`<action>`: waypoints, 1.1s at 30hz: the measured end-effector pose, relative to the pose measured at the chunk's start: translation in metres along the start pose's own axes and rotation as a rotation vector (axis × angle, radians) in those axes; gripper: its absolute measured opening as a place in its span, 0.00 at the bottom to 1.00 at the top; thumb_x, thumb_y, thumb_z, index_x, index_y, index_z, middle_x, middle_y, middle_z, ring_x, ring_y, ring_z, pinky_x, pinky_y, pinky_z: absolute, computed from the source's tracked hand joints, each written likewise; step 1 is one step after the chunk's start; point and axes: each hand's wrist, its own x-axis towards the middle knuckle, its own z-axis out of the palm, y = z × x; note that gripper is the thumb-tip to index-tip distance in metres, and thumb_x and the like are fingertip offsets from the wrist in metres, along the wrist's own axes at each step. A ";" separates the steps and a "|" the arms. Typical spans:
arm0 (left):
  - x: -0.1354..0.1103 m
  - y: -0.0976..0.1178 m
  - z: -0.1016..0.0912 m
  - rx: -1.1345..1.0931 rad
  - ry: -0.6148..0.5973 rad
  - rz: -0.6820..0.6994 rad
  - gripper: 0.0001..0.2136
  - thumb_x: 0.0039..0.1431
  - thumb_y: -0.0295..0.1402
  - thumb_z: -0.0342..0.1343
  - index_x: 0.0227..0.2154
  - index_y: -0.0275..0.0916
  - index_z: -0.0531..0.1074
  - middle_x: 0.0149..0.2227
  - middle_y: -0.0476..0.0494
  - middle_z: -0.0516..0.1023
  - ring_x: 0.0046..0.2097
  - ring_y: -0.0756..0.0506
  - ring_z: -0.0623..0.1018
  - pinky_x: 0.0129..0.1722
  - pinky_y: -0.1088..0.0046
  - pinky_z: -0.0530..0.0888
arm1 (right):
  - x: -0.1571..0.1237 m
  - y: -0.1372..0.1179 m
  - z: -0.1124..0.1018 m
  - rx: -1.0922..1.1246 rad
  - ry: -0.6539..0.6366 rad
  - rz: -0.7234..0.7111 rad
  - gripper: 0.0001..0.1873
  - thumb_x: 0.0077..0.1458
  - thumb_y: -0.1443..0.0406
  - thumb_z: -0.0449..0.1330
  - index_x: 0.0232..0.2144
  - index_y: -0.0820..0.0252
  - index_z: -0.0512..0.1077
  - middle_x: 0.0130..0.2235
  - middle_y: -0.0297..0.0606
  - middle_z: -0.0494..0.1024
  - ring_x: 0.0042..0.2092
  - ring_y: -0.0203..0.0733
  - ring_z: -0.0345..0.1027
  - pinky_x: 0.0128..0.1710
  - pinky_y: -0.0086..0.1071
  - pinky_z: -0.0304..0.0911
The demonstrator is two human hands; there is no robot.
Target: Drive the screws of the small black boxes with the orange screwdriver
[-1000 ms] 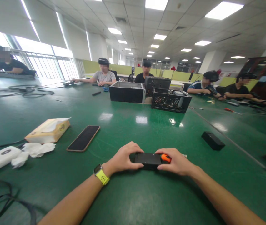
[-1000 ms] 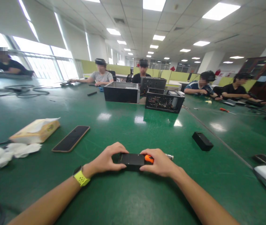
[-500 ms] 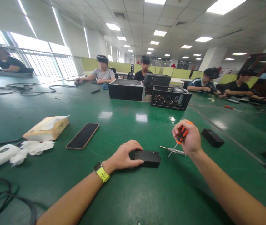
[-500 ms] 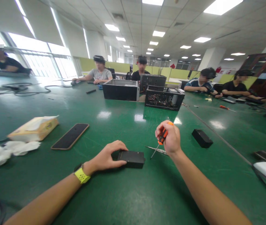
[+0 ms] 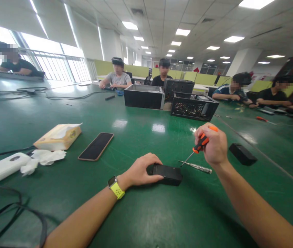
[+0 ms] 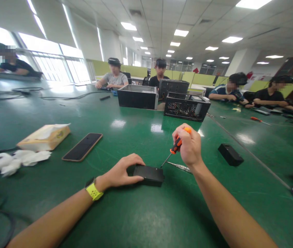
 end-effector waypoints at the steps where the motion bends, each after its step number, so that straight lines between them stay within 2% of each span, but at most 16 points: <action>1: 0.000 0.000 0.000 -0.002 0.003 0.001 0.16 0.55 0.39 0.64 0.43 0.37 0.73 0.42 0.41 0.76 0.44 0.42 0.74 0.46 0.65 0.71 | -0.001 0.000 0.000 -0.031 -0.012 0.013 0.12 0.53 0.61 0.56 0.20 0.58 0.67 0.20 0.31 0.68 0.20 0.33 0.59 0.16 0.26 0.55; 7: 0.000 0.001 -0.002 -0.003 0.001 -0.023 0.16 0.54 0.40 0.65 0.43 0.38 0.74 0.42 0.41 0.77 0.44 0.41 0.75 0.46 0.65 0.71 | -0.007 0.007 0.003 -0.153 -0.135 0.115 0.14 0.54 0.58 0.58 0.21 0.58 0.67 0.21 0.30 0.66 0.20 0.33 0.59 0.15 0.26 0.60; 15: -0.001 -0.005 0.000 -0.027 0.022 -0.036 0.15 0.56 0.40 0.64 0.42 0.38 0.75 0.41 0.40 0.78 0.44 0.41 0.75 0.46 0.65 0.71 | -0.004 0.011 -0.003 -0.108 -0.142 0.126 0.14 0.55 0.58 0.57 0.22 0.58 0.67 0.22 0.31 0.67 0.20 0.32 0.61 0.14 0.25 0.58; 22: 0.000 -0.001 -0.002 -0.034 0.023 -0.035 0.17 0.54 0.40 0.66 0.43 0.38 0.74 0.43 0.41 0.77 0.44 0.41 0.75 0.46 0.65 0.71 | -0.006 0.010 0.001 -0.097 -0.157 0.133 0.14 0.55 0.58 0.58 0.21 0.58 0.67 0.22 0.30 0.67 0.20 0.32 0.61 0.15 0.25 0.59; 30: 0.000 0.000 -0.003 -0.037 0.006 -0.065 0.18 0.52 0.41 0.67 0.43 0.38 0.74 0.43 0.41 0.77 0.44 0.41 0.76 0.46 0.65 0.71 | -0.007 0.012 0.000 -0.138 -0.208 0.142 0.15 0.56 0.57 0.58 0.22 0.58 0.67 0.22 0.30 0.67 0.20 0.34 0.64 0.16 0.26 0.59; 33: 0.000 -0.001 -0.004 -0.046 0.005 -0.067 0.19 0.51 0.41 0.68 0.43 0.38 0.74 0.43 0.41 0.78 0.44 0.41 0.76 0.46 0.65 0.71 | -0.005 0.010 -0.004 -0.240 -0.258 0.105 0.15 0.56 0.55 0.59 0.23 0.58 0.68 0.21 0.29 0.68 0.20 0.34 0.63 0.18 0.27 0.59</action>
